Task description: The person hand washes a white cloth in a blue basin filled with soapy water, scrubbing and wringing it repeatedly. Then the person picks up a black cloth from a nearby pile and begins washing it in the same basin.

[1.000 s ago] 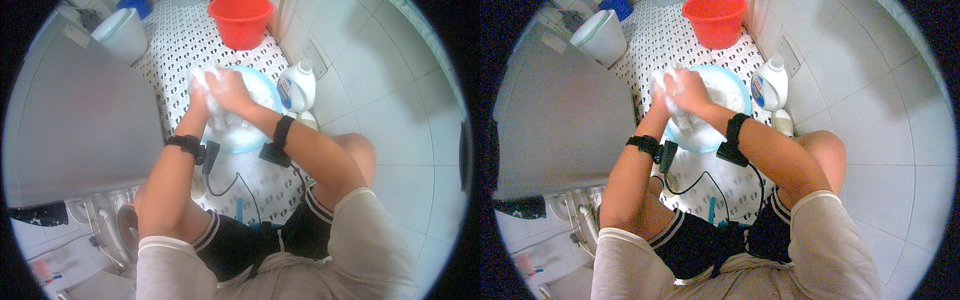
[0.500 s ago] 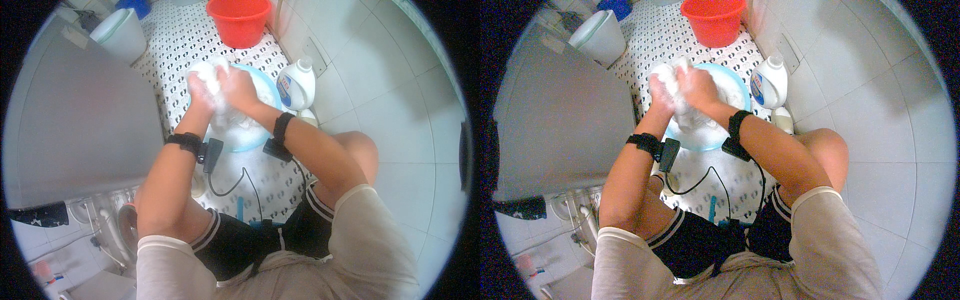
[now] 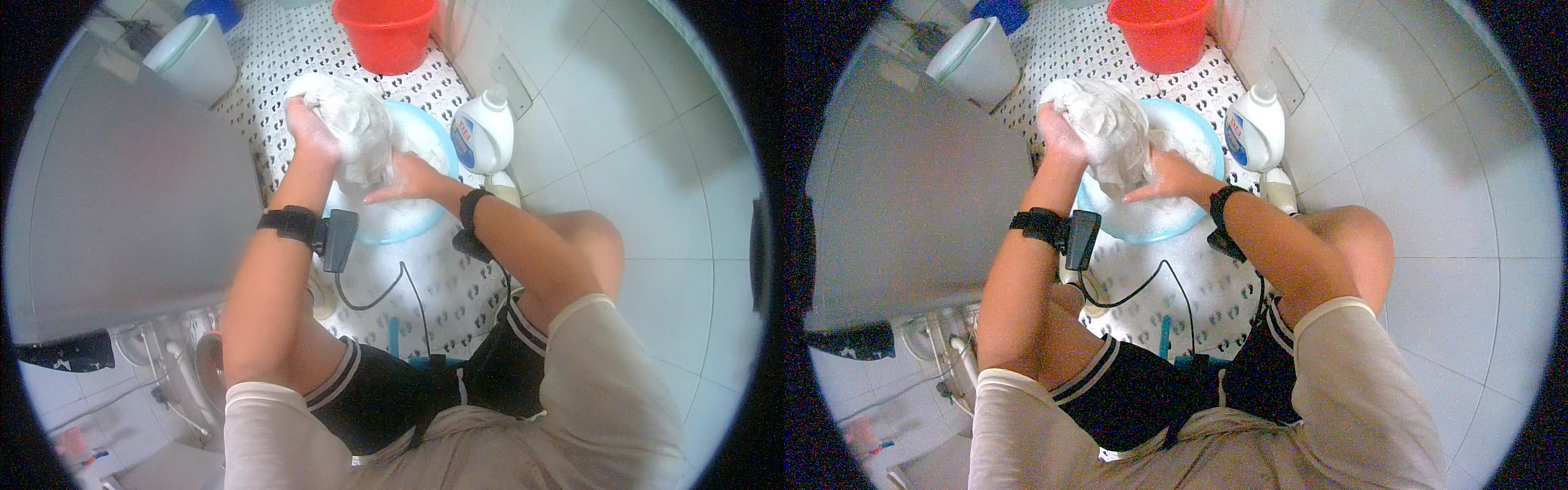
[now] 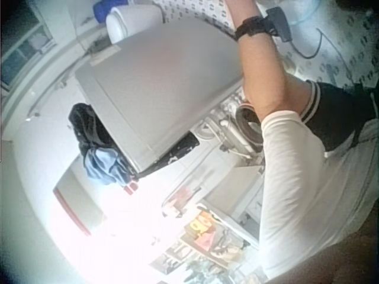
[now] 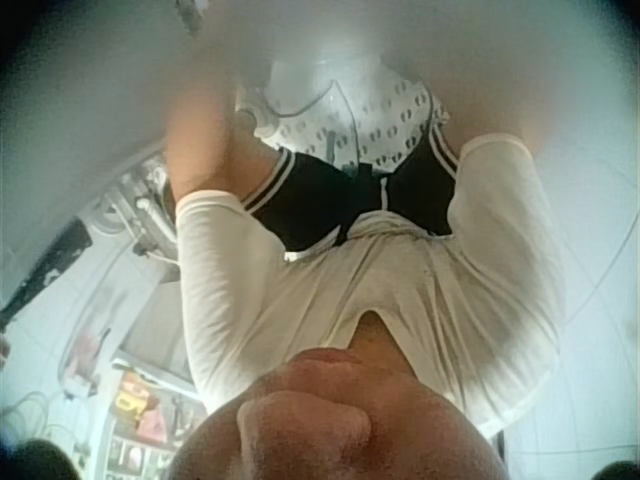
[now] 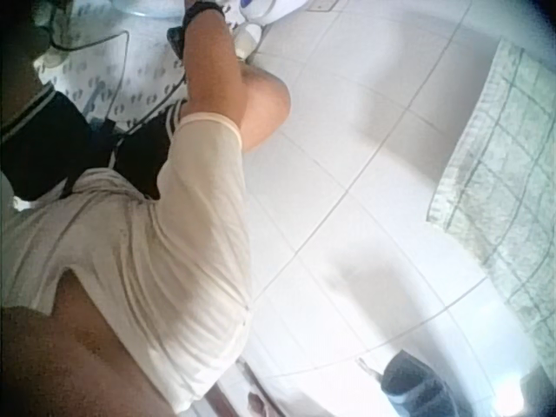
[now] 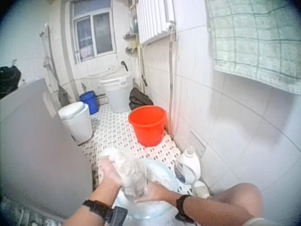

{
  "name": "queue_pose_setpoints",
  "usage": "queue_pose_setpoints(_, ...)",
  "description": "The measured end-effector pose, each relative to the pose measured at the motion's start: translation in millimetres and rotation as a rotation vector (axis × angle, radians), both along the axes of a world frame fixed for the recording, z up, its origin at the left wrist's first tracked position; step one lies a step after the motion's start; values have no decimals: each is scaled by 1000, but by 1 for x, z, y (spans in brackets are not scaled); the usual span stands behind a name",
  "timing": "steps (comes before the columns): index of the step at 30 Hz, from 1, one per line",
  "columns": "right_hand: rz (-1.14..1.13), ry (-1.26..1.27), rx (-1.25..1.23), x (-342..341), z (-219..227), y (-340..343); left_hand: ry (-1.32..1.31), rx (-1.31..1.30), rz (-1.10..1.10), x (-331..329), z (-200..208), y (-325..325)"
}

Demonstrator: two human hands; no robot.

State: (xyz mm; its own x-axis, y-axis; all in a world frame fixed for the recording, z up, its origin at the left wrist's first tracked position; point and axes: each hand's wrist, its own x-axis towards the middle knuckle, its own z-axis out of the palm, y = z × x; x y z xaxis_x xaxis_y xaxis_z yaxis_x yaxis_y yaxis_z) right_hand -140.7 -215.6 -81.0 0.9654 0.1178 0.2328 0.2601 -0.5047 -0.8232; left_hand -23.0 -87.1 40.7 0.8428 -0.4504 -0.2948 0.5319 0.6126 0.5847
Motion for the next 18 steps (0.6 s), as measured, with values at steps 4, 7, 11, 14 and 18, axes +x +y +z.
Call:
queue_pose_setpoints(4,-97,209,16,12,-7,22,-21,-60,-2,6,-8,5)
queue_pose_setpoints(7,-265,196,66,25,-43,-10,-21,-104,-75,5,-2,-12)
queue_pose_setpoints(11,-264,251,216,26,-21,-10,-75,129,-47,5,25,14)
queue_pose_setpoints(14,-413,120,444,16,24,2,-126,265,41,6,18,41)
queue_pose_setpoints(18,-447,-10,584,35,55,-14,-289,497,83,36,-24,73)
